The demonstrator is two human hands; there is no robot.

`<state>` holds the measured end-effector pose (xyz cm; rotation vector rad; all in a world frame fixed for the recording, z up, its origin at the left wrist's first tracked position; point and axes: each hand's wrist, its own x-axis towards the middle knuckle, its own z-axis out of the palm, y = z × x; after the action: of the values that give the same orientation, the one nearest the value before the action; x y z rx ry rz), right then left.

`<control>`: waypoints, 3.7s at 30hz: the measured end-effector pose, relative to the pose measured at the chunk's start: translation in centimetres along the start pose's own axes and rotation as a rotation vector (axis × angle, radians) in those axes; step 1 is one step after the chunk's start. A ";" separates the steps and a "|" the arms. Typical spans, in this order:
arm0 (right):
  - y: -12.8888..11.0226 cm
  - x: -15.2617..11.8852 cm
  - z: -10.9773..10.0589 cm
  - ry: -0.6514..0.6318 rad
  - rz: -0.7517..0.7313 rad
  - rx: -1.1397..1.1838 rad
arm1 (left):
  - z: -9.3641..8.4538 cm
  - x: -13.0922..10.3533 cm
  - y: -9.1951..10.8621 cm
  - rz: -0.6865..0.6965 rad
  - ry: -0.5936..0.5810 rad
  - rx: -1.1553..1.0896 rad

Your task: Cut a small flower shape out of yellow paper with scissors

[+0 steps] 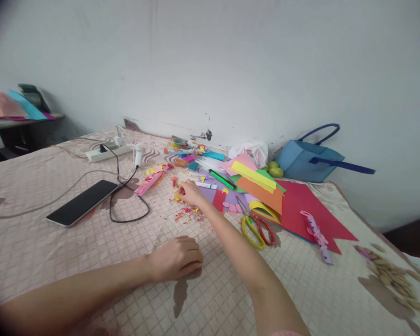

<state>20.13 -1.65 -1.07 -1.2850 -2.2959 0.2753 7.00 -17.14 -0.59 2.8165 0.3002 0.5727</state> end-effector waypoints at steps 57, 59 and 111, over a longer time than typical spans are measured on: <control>9.2 -22.0 -14.9 0.456 0.304 -0.711 | -0.7 0.3 -0.2 -0.047 -0.049 -0.122; 9.2 -22.1 -14.2 0.426 0.301 -0.692 | -0.6 0.3 -0.2 -0.048 -0.046 -0.120; 0.9 -4.1 -1.9 0.053 0.357 0.190 | -0.2 0.1 -0.2 -0.022 -0.042 -0.046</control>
<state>23.57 -4.69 -1.14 -1.5736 -1.9334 0.5584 6.96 -16.86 -0.48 2.7738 0.3063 0.5081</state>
